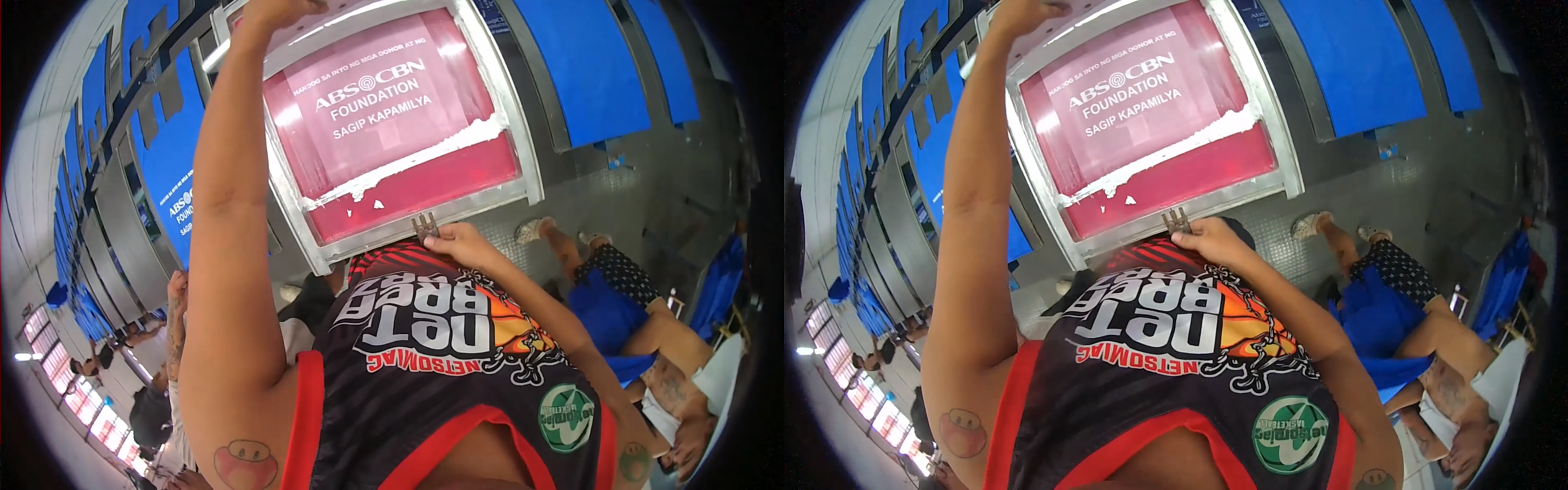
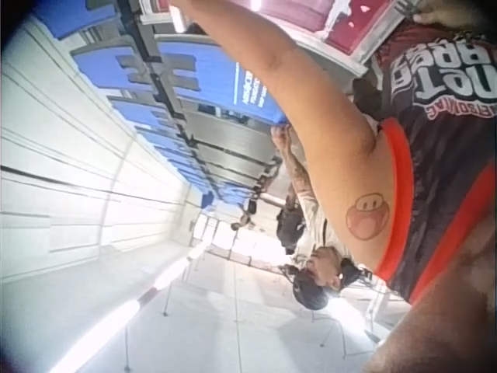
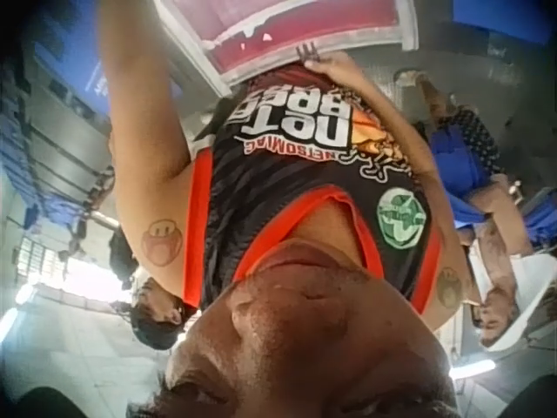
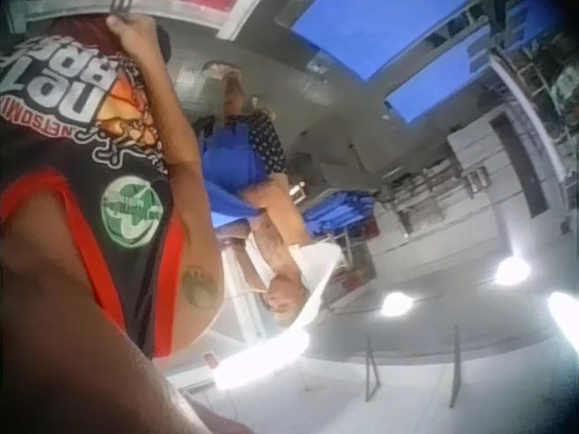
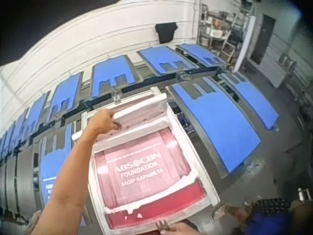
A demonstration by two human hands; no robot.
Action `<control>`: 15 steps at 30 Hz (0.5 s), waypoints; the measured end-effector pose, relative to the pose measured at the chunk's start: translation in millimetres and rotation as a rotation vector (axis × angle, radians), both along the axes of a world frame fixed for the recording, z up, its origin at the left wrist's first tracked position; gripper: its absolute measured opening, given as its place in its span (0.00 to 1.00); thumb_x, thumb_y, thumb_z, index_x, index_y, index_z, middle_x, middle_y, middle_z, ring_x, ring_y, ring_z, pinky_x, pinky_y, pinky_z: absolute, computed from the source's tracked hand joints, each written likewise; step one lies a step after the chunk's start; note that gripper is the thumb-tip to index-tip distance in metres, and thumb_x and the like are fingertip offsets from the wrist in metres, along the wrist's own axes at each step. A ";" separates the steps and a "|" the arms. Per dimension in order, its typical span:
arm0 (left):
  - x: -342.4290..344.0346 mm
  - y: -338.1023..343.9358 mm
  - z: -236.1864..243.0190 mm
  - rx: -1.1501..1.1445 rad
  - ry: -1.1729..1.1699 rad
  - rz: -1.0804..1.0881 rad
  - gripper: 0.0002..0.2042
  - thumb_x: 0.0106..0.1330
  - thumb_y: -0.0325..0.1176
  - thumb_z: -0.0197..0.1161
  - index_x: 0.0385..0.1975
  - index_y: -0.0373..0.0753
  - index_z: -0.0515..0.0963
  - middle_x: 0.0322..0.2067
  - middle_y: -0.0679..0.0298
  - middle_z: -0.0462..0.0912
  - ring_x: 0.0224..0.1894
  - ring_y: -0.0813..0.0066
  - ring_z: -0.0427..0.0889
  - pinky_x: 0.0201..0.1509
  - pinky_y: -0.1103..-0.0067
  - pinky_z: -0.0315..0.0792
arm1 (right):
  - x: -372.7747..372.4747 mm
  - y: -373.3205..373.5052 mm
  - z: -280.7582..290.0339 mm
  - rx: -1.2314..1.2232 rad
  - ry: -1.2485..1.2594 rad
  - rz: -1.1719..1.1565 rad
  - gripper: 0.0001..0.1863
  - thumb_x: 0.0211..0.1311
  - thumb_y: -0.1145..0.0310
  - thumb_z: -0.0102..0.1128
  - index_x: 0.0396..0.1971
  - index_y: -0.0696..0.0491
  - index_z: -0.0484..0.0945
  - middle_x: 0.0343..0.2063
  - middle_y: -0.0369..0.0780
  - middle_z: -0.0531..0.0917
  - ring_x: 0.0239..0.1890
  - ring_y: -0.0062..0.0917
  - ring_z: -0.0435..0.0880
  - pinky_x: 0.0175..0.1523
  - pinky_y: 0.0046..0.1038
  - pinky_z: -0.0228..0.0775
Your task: Manually printing logos on tote bags using a screen printing frame and a squeegee.
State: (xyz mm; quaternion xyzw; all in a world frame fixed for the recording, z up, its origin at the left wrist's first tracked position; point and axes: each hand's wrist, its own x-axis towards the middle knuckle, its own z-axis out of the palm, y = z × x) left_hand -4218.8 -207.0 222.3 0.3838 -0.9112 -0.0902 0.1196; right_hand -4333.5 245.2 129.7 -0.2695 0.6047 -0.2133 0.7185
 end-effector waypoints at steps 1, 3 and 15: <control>-6.0 5.3 -9.7 0.053 -0.116 0.094 0.21 0.39 0.46 0.75 0.28 0.37 0.81 0.28 0.48 0.81 0.35 0.50 0.81 0.40 0.64 0.73 | 0.8 2.5 -5.9 0.023 0.046 -0.034 0.17 0.61 0.60 0.59 0.32 0.60 0.83 0.28 0.45 0.85 0.29 0.21 0.83 0.36 0.23 0.71; -10.3 14.2 -27.8 0.055 -0.217 0.193 0.21 0.41 0.47 0.75 0.26 0.36 0.81 0.27 0.48 0.81 0.35 0.50 0.81 0.39 0.64 0.73 | 6.5 8.3 -10.0 -0.041 0.116 -0.092 0.15 0.60 0.61 0.60 0.32 0.61 0.83 0.26 0.43 0.85 0.26 0.20 0.82 0.34 0.22 0.71; -6.9 48.1 -42.6 -0.035 -0.293 0.199 0.17 0.48 0.43 0.68 0.38 0.46 0.82 0.35 0.54 0.84 0.41 0.55 0.82 0.45 0.65 0.76 | 13.0 7.7 0.6 -0.164 0.297 -0.106 0.11 0.57 0.66 0.61 0.31 0.58 0.84 0.24 0.40 0.86 0.26 0.21 0.84 0.35 0.23 0.74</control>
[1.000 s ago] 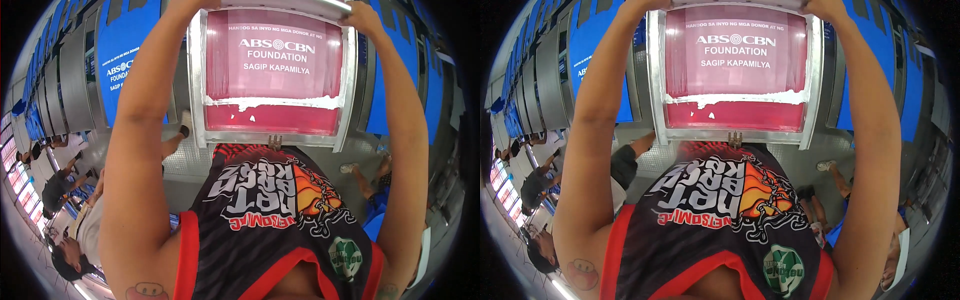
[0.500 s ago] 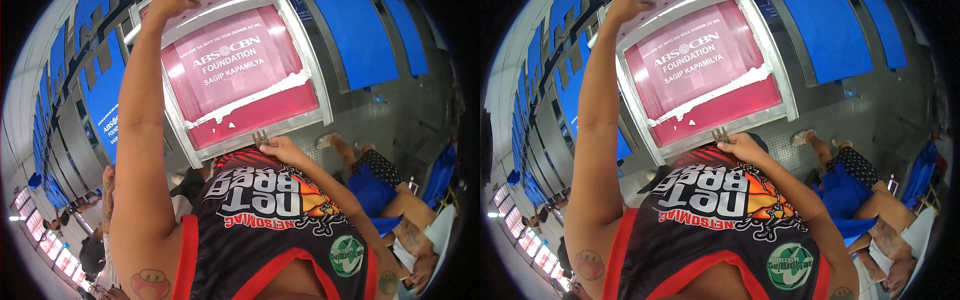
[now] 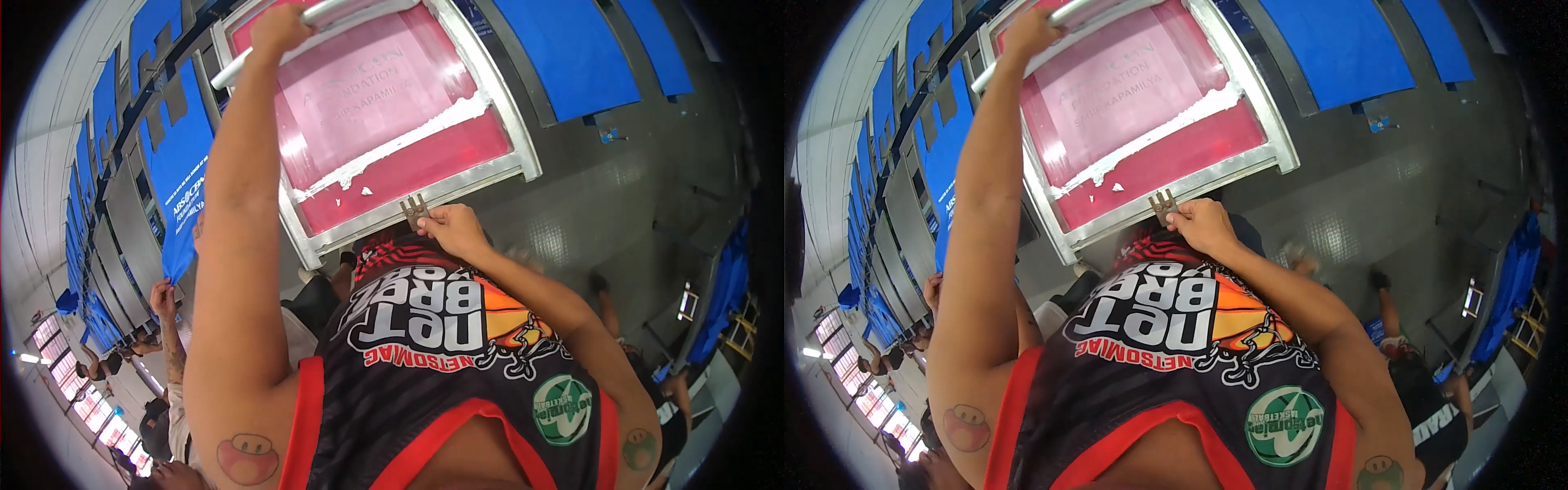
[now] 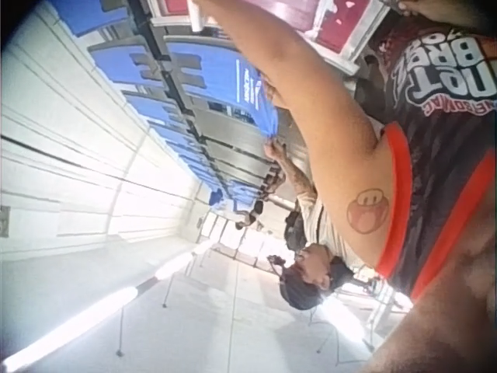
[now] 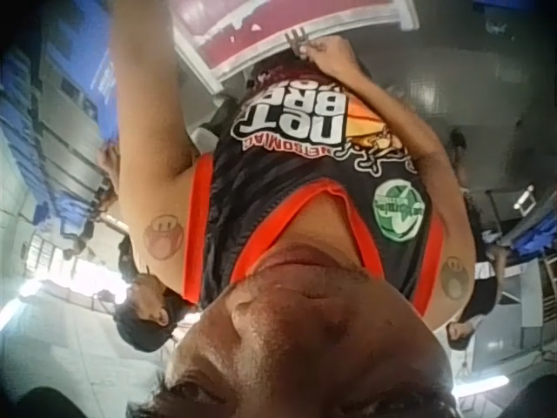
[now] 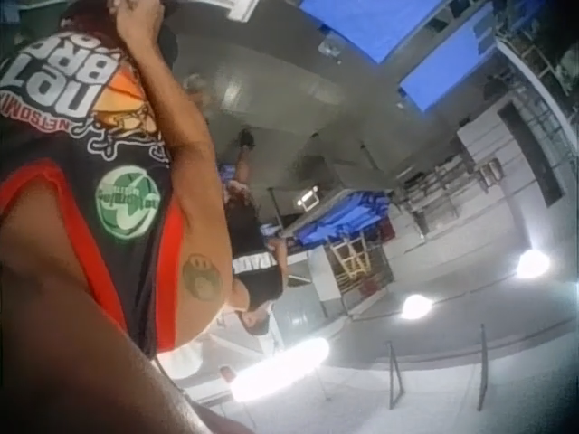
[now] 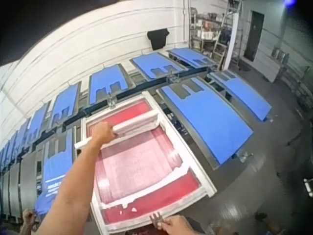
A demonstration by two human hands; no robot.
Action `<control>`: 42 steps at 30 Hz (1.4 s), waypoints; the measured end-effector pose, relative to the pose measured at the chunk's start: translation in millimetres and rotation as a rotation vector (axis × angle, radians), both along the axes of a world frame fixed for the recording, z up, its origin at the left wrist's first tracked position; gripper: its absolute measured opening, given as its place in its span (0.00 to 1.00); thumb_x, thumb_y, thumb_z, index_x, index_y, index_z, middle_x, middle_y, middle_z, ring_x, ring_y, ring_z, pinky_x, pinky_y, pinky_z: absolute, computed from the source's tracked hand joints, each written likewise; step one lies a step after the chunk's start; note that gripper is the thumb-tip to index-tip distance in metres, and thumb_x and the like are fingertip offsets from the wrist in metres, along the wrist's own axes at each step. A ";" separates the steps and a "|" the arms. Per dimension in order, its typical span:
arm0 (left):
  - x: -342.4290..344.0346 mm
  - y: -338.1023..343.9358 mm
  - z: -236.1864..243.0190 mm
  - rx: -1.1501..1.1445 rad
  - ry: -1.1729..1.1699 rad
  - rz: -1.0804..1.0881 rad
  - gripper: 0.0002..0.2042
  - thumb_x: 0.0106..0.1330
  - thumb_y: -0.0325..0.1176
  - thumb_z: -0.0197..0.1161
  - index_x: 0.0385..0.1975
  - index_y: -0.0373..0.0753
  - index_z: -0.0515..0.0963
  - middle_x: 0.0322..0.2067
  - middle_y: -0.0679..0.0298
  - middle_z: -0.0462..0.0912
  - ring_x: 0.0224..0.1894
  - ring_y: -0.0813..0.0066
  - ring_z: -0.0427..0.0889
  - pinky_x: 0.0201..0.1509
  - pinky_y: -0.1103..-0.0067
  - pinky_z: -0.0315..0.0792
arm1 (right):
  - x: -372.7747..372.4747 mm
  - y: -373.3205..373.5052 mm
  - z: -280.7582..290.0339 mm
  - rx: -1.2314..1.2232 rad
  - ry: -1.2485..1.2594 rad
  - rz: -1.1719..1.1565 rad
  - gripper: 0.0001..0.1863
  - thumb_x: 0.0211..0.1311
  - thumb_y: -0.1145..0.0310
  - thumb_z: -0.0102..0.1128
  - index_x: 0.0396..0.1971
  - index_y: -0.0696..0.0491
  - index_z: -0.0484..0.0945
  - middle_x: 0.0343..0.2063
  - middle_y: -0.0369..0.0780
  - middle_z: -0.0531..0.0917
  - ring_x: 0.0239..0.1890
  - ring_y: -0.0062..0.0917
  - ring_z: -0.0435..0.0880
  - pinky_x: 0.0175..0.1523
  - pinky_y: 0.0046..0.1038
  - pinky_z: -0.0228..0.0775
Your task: Manually printing logos on tote bags using a screen printing frame and a squeegee.
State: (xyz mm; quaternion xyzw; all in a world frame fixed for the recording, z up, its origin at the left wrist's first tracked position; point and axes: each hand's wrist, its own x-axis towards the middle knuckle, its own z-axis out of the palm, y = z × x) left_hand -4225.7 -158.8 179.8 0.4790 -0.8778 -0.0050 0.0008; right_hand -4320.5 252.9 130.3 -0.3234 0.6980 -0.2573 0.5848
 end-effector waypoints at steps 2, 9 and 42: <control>15.7 17.7 -11.4 0.011 0.032 -0.003 0.19 0.48 0.42 0.68 0.44 0.53 0.81 0.37 0.58 0.84 0.41 0.58 0.82 0.45 0.65 0.75 | 1.9 3.0 -12.1 -0.009 -0.024 -0.007 0.11 0.56 0.66 0.61 0.31 0.58 0.84 0.24 0.40 0.86 0.26 0.20 0.84 0.35 0.23 0.74; 31.0 231.1 -33.8 -0.013 0.193 -0.032 0.15 0.53 0.27 0.56 0.40 0.48 0.80 0.35 0.61 0.81 0.35 0.58 0.81 0.36 0.65 0.76 | -3.2 2.6 -19.8 -0.053 -0.080 -0.010 0.11 0.56 0.66 0.62 0.30 0.59 0.84 0.24 0.40 0.86 0.26 0.19 0.84 0.35 0.22 0.75; -86.9 238.7 -18.5 0.786 1.424 0.543 0.21 0.49 0.21 0.70 0.46 0.30 0.75 0.40 0.63 0.80 0.43 0.74 0.78 0.49 0.78 0.71 | -444.5 0.7 15.7 -0.203 0.201 -0.619 0.34 0.62 0.41 0.52 0.34 0.63 0.82 0.30 0.43 0.83 0.34 0.23 0.77 0.42 0.29 0.68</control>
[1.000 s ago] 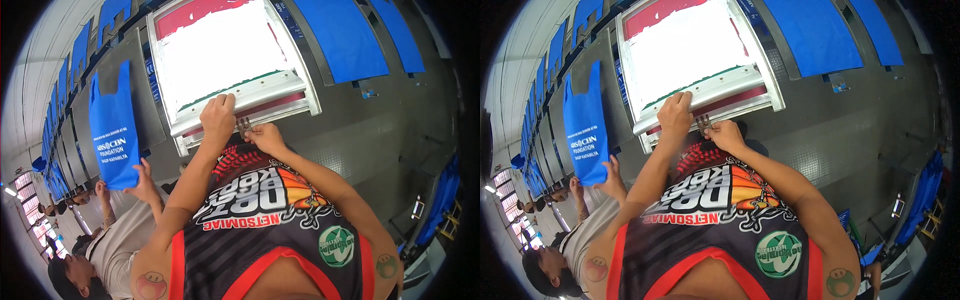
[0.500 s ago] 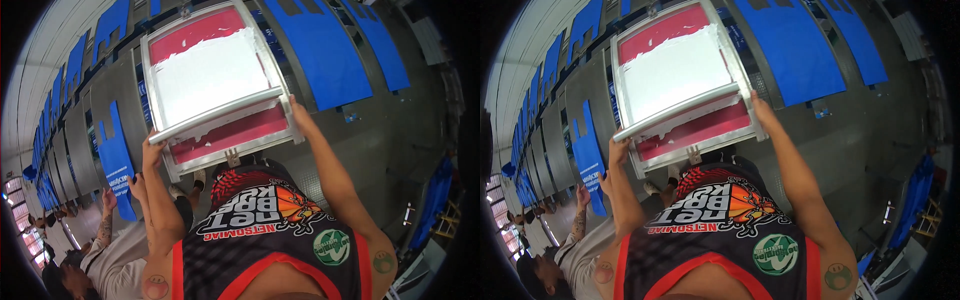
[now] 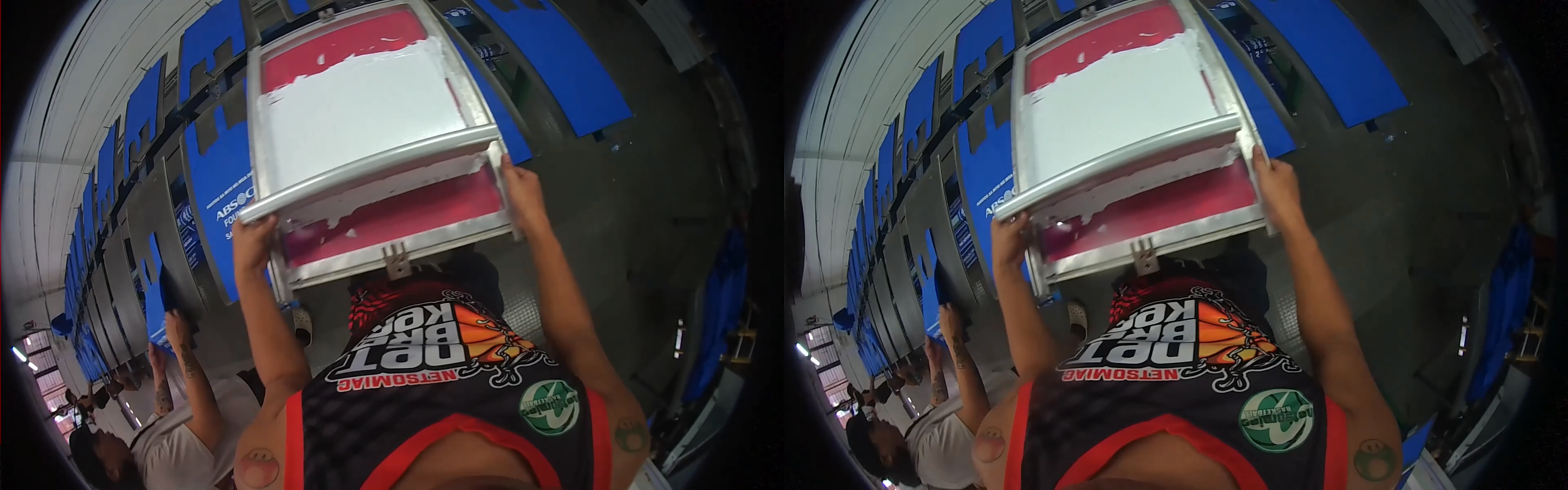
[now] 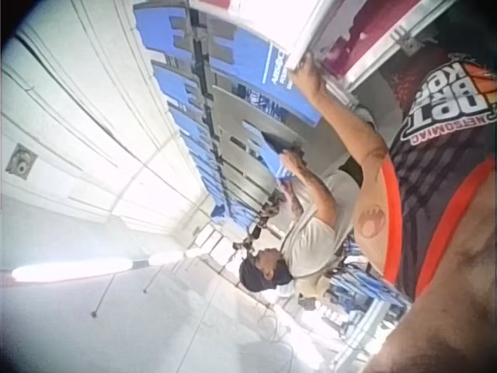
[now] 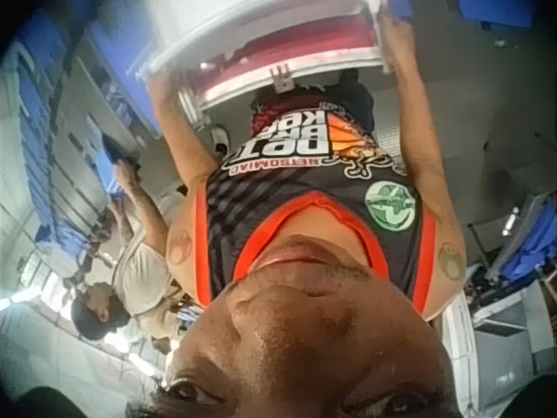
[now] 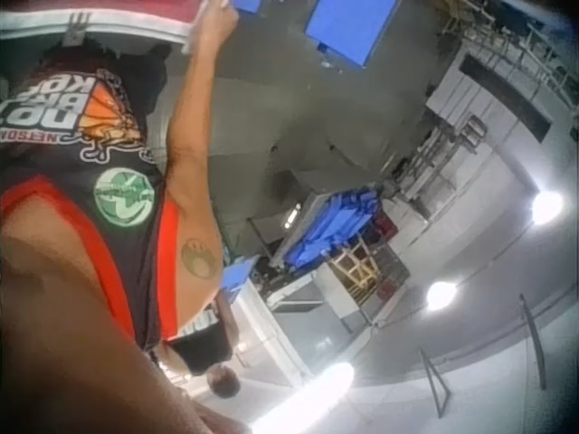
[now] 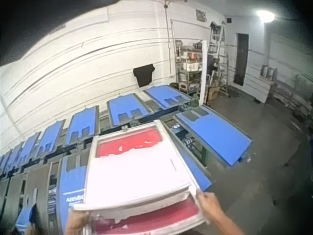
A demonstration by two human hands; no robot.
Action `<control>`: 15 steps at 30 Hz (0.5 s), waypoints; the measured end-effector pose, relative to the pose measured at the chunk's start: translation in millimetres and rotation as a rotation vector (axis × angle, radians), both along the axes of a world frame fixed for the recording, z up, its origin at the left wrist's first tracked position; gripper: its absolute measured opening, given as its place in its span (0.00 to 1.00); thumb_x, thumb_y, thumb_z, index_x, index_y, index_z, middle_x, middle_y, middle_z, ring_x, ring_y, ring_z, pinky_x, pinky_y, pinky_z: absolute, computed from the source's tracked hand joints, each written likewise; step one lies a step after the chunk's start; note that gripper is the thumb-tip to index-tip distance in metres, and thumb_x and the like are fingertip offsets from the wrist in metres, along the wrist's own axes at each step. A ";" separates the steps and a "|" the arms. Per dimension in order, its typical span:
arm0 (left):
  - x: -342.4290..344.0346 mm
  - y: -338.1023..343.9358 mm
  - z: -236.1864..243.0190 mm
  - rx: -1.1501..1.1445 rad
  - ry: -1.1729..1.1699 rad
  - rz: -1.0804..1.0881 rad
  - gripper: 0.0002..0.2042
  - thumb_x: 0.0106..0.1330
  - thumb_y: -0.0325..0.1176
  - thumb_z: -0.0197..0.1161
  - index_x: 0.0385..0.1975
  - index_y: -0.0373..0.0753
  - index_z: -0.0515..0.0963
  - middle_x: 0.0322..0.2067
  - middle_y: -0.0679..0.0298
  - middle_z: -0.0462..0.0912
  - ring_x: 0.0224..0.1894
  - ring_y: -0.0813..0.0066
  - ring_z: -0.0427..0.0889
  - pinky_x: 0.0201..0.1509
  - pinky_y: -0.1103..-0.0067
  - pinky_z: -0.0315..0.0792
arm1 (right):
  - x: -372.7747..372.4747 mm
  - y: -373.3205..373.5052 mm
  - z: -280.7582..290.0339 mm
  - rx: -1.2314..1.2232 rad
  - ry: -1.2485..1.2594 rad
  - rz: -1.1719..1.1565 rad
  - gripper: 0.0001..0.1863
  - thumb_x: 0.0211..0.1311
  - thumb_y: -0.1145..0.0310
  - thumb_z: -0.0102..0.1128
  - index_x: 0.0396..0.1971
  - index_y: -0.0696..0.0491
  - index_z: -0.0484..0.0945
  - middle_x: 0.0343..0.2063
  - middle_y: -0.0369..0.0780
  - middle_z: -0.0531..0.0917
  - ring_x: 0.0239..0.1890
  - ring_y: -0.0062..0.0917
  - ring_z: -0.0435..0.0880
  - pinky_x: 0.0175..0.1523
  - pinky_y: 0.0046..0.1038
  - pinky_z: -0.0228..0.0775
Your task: Manually printing logos on tote bags using a screen printing frame and a squeegee.
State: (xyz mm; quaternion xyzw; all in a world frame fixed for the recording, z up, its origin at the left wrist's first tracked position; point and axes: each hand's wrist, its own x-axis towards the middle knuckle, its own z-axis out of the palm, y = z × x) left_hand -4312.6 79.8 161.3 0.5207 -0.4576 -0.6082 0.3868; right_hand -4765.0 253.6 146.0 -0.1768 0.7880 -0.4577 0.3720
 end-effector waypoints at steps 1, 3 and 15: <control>-29.2 5.9 -1.9 -0.005 -0.001 -0.009 0.20 0.50 0.22 0.70 0.45 0.31 0.75 0.39 0.63 0.80 0.42 0.74 0.78 0.50 0.78 0.71 | -27.7 3.1 8.0 0.083 0.046 0.040 0.34 0.63 0.41 0.52 0.38 0.64 0.80 0.32 0.43 0.83 0.37 0.24 0.77 0.44 0.28 0.68; -74.2 13.6 -2.6 -0.040 -0.014 -0.017 0.18 0.51 0.23 0.70 0.44 0.33 0.76 0.39 0.64 0.80 0.41 0.76 0.78 0.47 0.79 0.70 | -69.8 4.7 10.8 0.161 0.090 0.094 0.35 0.63 0.42 0.52 0.42 0.65 0.79 0.35 0.44 0.82 0.39 0.24 0.77 0.47 0.27 0.68; -156.4 25.5 -30.8 -0.012 -0.102 0.079 0.21 0.50 0.25 0.73 0.45 0.29 0.76 0.41 0.59 0.81 0.44 0.71 0.78 0.51 0.76 0.69 | -176.1 -33.0 -53.7 0.107 0.298 0.160 0.38 0.56 0.35 0.52 0.39 0.63 0.81 0.38 0.53 0.83 0.45 0.41 0.81 0.50 0.36 0.69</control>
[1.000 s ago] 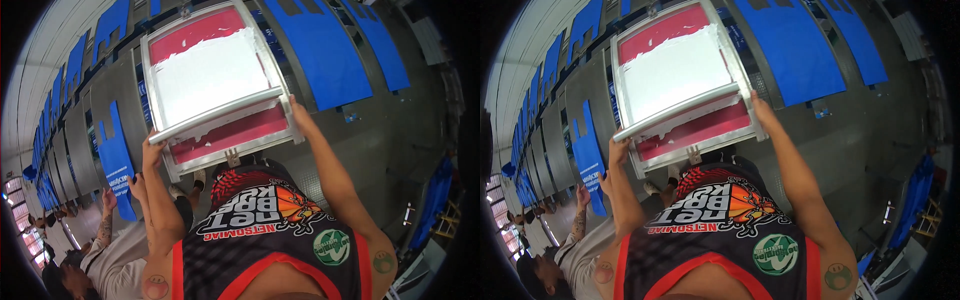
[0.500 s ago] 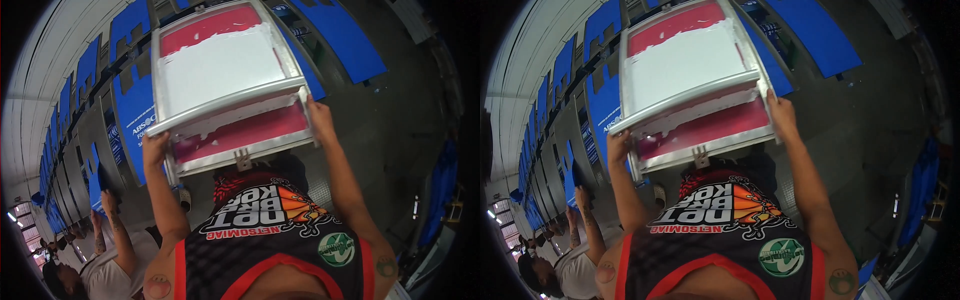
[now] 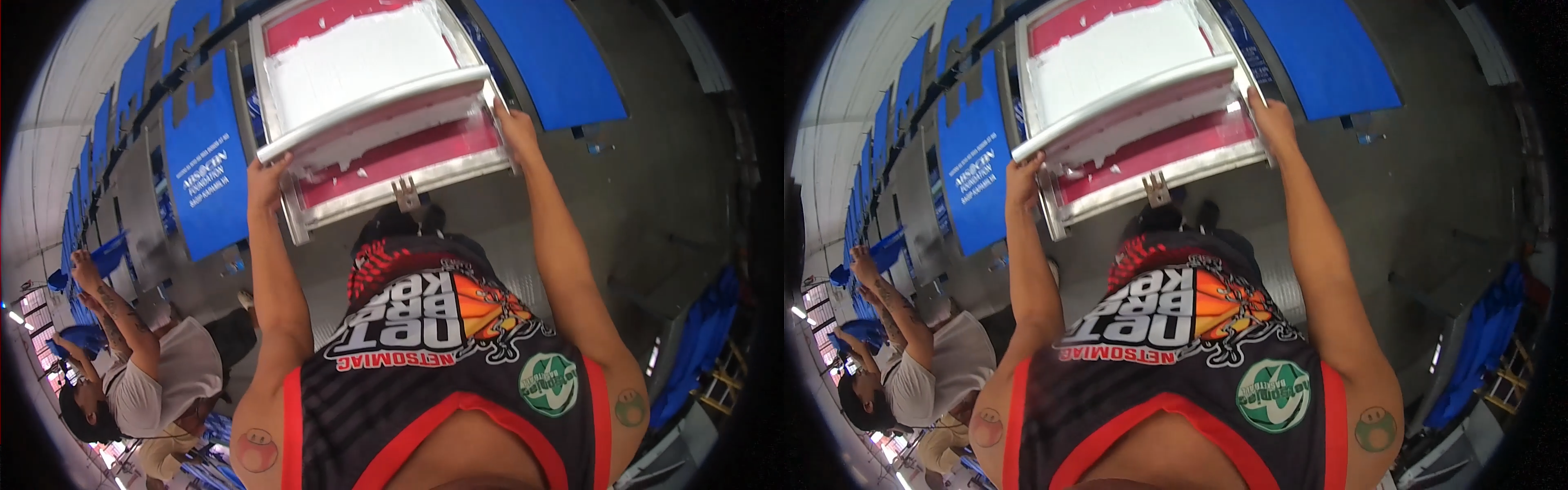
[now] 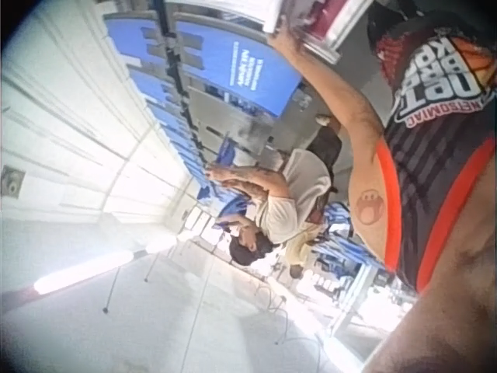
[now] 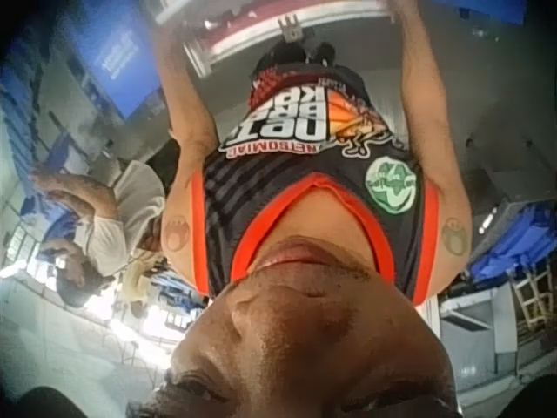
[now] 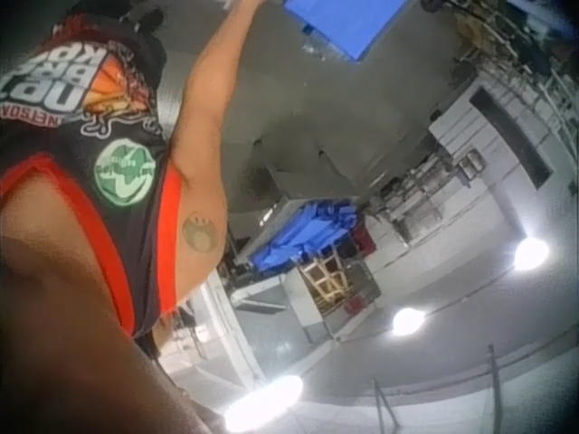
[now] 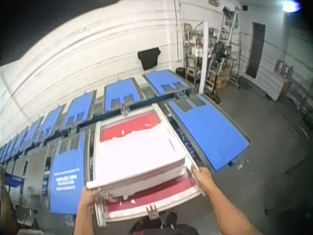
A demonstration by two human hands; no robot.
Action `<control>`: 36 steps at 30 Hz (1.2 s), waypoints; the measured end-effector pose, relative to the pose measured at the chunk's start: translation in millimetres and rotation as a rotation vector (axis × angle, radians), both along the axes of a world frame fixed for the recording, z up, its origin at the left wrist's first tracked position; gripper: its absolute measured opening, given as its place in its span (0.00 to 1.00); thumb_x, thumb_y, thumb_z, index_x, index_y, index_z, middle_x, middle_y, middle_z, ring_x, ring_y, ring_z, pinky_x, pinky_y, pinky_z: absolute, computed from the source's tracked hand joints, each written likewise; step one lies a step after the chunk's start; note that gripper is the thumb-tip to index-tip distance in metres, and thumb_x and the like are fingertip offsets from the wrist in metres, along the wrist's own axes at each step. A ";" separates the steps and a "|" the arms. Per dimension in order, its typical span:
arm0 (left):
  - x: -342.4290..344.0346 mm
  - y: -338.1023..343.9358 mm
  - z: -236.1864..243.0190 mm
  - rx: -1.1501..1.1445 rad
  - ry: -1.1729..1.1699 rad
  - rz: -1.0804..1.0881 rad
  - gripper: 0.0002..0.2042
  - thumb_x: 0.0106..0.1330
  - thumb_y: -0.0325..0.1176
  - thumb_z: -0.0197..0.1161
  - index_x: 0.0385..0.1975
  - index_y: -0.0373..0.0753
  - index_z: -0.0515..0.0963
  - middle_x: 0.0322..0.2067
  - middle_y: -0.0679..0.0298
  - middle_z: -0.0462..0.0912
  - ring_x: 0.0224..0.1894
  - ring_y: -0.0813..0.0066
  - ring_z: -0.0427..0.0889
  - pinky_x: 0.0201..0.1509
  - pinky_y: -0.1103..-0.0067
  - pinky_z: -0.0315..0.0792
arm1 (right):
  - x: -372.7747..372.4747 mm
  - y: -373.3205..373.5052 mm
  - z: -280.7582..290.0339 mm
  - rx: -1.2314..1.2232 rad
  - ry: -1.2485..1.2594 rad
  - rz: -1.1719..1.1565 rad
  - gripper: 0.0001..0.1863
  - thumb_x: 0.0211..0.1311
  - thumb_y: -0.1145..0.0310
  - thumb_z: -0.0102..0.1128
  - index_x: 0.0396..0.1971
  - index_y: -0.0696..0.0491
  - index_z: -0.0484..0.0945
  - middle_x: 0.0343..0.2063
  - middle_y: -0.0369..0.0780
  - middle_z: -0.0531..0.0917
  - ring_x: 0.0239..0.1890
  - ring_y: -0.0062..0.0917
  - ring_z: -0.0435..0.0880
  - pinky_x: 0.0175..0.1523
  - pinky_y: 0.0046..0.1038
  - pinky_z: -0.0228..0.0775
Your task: Manually printing logos on tote bags using a screen printing frame and a squeegee.
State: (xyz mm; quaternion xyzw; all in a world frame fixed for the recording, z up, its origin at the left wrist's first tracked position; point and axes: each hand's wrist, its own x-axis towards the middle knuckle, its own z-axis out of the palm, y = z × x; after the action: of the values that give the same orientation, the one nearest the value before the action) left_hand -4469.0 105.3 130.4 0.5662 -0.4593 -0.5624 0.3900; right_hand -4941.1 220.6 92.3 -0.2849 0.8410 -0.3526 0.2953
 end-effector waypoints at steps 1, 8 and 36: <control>0.7 2.4 -3.6 -0.009 0.018 0.012 0.20 0.50 0.25 0.72 0.44 0.30 0.76 0.41 0.59 0.81 0.43 0.72 0.78 0.51 0.77 0.70 | 3.5 -0.6 2.7 0.028 -0.004 0.007 0.38 0.56 0.35 0.52 0.39 0.63 0.81 0.38 0.53 0.83 0.45 0.41 0.81 0.50 0.36 0.69; 0.1 10.7 -20.5 -0.026 0.081 0.059 0.18 0.50 0.23 0.72 0.43 0.34 0.77 0.39 0.63 0.82 0.42 0.75 0.78 0.52 0.79 0.68 | 8.8 1.1 2.9 0.047 -0.067 0.049 0.38 0.56 0.35 0.52 0.43 0.59 0.81 0.41 0.53 0.82 0.48 0.41 0.80 0.53 0.34 0.67; -69.6 -164.4 6.9 -0.890 -1.069 -0.434 0.14 0.49 0.23 0.61 0.37 0.40 0.80 0.29 0.54 0.82 0.32 0.54 0.81 0.38 0.65 0.73 | 17.4 -211.5 50.2 -0.357 0.945 0.833 0.18 0.44 0.76 0.62 0.40 0.50 0.79 0.36 0.43 0.82 0.41 0.39 0.80 0.43 0.38 0.73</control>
State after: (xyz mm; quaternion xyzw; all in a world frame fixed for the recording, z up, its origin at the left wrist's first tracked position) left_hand -4538.6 -59.1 137.3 0.4477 -0.8741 -0.0334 0.1854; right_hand -4923.7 9.1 142.4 -0.7557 0.6280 -0.1798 -0.0460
